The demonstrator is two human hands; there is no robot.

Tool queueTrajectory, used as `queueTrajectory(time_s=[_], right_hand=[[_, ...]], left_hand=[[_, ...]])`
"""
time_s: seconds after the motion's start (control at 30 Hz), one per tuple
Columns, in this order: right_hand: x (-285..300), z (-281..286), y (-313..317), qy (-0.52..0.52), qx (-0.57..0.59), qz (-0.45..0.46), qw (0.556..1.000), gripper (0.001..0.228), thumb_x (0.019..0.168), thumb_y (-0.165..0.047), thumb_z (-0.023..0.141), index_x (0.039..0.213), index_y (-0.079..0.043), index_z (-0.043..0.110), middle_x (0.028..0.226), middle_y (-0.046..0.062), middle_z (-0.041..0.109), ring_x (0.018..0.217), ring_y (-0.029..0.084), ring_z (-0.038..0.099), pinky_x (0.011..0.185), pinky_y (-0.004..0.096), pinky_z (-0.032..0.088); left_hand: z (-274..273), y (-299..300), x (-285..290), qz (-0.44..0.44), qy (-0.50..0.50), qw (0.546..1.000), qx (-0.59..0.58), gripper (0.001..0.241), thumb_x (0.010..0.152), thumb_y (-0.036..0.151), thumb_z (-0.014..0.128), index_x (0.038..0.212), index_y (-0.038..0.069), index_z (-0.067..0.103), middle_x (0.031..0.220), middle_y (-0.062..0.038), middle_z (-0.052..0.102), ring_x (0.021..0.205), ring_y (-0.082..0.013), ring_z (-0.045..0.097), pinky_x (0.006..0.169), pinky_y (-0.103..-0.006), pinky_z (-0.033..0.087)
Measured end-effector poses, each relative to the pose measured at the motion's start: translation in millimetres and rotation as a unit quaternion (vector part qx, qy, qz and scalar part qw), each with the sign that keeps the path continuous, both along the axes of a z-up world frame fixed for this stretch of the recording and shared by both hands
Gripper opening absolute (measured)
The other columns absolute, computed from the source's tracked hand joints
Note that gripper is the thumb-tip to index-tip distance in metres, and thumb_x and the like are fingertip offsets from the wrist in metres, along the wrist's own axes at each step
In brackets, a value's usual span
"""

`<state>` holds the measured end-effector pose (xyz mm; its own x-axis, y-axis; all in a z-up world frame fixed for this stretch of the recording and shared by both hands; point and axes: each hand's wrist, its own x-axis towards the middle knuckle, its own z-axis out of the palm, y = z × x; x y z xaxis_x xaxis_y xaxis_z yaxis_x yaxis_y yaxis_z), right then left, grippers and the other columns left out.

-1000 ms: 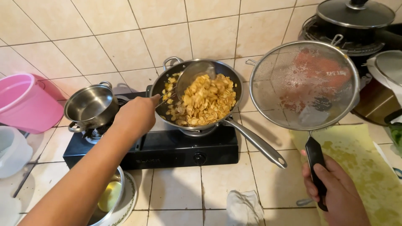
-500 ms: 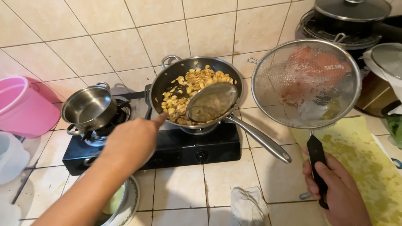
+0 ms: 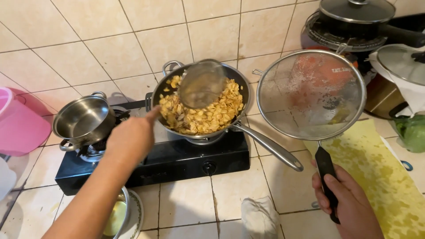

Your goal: The person uses a mesh strainer to scoop fried garlic slices out of a pot of oil, shaking the strainer to drain the excess oil before transferring the garlic into a separate metal container.

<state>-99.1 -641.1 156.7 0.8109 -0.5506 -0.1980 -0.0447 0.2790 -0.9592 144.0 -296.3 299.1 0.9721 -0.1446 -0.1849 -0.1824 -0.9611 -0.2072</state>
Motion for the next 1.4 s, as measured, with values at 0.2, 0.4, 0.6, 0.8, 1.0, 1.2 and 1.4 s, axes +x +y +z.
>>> queueTrajectory(time_s=[0.2, 0.4, 0.6, 0.8, 1.0, 1.2, 1.4], right_hand=[[5.5, 2.3, 6.5, 0.010, -0.002, -0.002, 1.000, 0.048, 0.108, -0.010, 0.044, 0.152, 0.004, 0.060, 0.093, 0.018, 0.054, 0.056, 0.023, 0.035, 0.048, 0.034, 0.021], [7.1, 14.1, 16.1, 0.032, 0.012, -0.010, 0.999, 0.047, 0.110, -0.006, 0.042, 0.153, 0.006, 0.059, 0.094, 0.020, 0.054, 0.058, 0.025, 0.033, 0.051, 0.037, 0.021], [6.1, 22.1, 25.2, 0.063, 0.017, -0.018, 0.998, 0.044, 0.112, -0.007, 0.041, 0.150, 0.004, 0.062, 0.094, 0.020, 0.053, 0.059, 0.026, 0.032, 0.051, 0.038, 0.020], [4.9, 12.7, 22.6, 0.041, 0.019, -0.005, 0.999, 0.045, 0.111, -0.009, 0.043, 0.150, 0.004, 0.060, 0.094, 0.020, 0.053, 0.059, 0.025, 0.033, 0.050, 0.037, 0.021], [2.7, -5.5, 16.9, -0.005, -0.013, 0.024, 1.000, 0.044, 0.106, -0.009, 0.046, 0.144, 0.004, 0.063, 0.093, 0.017, 0.056, 0.056, 0.023, 0.036, 0.047, 0.033, 0.021], [5.2, 14.6, 27.5, 0.044, -0.015, 0.014, 0.999, 0.046, 0.108, -0.009, 0.045, 0.147, 0.001, 0.066, 0.094, 0.016, 0.056, 0.059, 0.023, 0.035, 0.051, 0.034, 0.020], [30.0, 8.2, 4.0, 0.022, -0.094, 0.067, 0.993, 0.039, 0.107, -0.006, 0.047, 0.139, 0.004, 0.066, 0.095, 0.016, 0.060, 0.059, 0.025, 0.039, 0.049, 0.034, 0.027]], left_hand=[[-42.7, -4.3, 6.5, -0.084, 0.025, 0.996, 0.004, 0.089, 0.092, -0.006, 0.046, 0.170, 0.033, 0.027, 0.110, -0.015, 0.074, 0.096, -0.0427, 0.075, 0.074, -0.0534, 0.061], [-51.7, 11.3, 48.6, -0.074, -0.048, 0.994, 0.063, 0.095, 0.092, -0.008, 0.049, 0.175, 0.027, 0.018, 0.110, -0.012, 0.077, 0.094, -0.0365, 0.077, 0.074, -0.0489, 0.063], [-34.8, 15.6, 56.0, -0.033, -0.063, 0.997, -0.002, 0.087, 0.094, -0.004, 0.043, 0.173, 0.028, 0.024, 0.110, -0.018, 0.078, 0.097, -0.0428, 0.076, 0.079, -0.0527, 0.062], [-40.5, 19.4, 67.7, -0.010, -0.026, 1.000, 0.005, 0.093, 0.093, -0.009, 0.044, 0.173, 0.031, 0.021, 0.116, -0.015, 0.076, 0.102, -0.0412, 0.075, 0.081, -0.0511, 0.063], [-50.8, 23.9, 86.3, -0.039, -0.095, 0.995, 0.015, 0.079, 0.098, -0.001, 0.044, 0.172, 0.020, 0.025, 0.111, -0.018, 0.078, 0.095, -0.0416, 0.078, 0.074, -0.0517, 0.063], [-42.7, 27.6, 76.0, -0.048, -0.077, 0.996, -0.003, 0.078, 0.097, 0.002, 0.043, 0.168, 0.033, 0.033, 0.112, -0.017, 0.076, 0.098, -0.0425, 0.076, 0.080, -0.0531, 0.062], [-50.3, 27.7, 139.4, -0.022, -0.108, 0.994, 0.025, 0.085, 0.098, -0.007, 0.049, 0.174, 0.016, 0.020, 0.117, -0.014, 0.074, 0.101, -0.0351, 0.075, 0.077, -0.0450, 0.063]])
